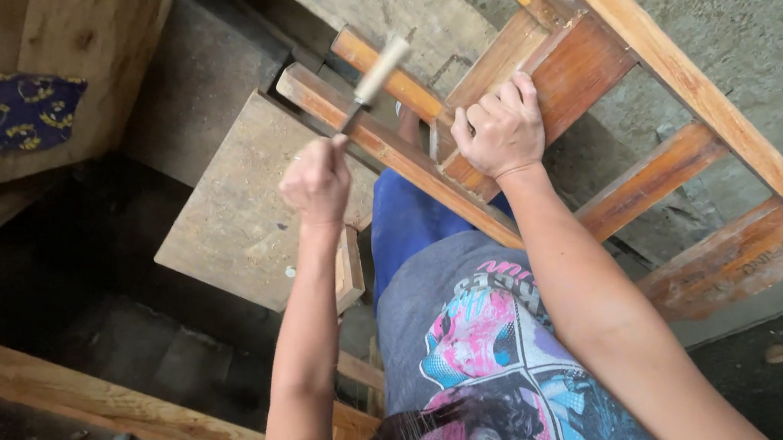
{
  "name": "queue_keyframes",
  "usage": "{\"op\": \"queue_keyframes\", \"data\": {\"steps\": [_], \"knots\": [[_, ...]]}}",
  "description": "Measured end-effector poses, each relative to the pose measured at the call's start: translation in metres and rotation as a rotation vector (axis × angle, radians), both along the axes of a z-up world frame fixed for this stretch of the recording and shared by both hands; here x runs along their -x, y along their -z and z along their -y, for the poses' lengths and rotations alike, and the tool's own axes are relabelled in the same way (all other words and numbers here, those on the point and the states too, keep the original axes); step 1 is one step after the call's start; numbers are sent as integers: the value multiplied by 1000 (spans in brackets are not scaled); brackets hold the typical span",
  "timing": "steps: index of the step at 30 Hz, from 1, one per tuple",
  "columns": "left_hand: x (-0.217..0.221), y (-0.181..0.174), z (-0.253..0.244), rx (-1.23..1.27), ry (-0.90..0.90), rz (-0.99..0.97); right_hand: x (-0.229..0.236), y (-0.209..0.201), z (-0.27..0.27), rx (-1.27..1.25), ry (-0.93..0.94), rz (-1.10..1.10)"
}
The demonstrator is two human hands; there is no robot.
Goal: The person sands a wooden chair frame using a sanding block. They hold the frame with one hand and rub the sanding block along the edges and surfaces of the wood.
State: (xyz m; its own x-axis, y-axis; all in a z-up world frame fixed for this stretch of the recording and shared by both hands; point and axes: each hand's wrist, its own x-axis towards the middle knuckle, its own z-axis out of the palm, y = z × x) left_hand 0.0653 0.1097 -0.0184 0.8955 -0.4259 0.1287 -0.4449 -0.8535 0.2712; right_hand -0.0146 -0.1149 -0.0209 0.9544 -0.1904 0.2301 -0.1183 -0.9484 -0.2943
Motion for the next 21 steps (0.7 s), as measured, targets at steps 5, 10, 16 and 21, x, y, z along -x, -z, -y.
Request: {"op": "queue_keyframes", "data": {"steps": [5,10,16,21], "knots": [[-50,-11,8,49,-192,78,1,-2,-2,10,19,-4],[-10,4,-4,28,-179,75,0,1,-4,14,7,-7],[1,-17,-7,-42,-12,1,2,5,-2,17,13,-5],[-42,-15,0,-3,-262,52,2,5,-1,20,7,-19]]}}
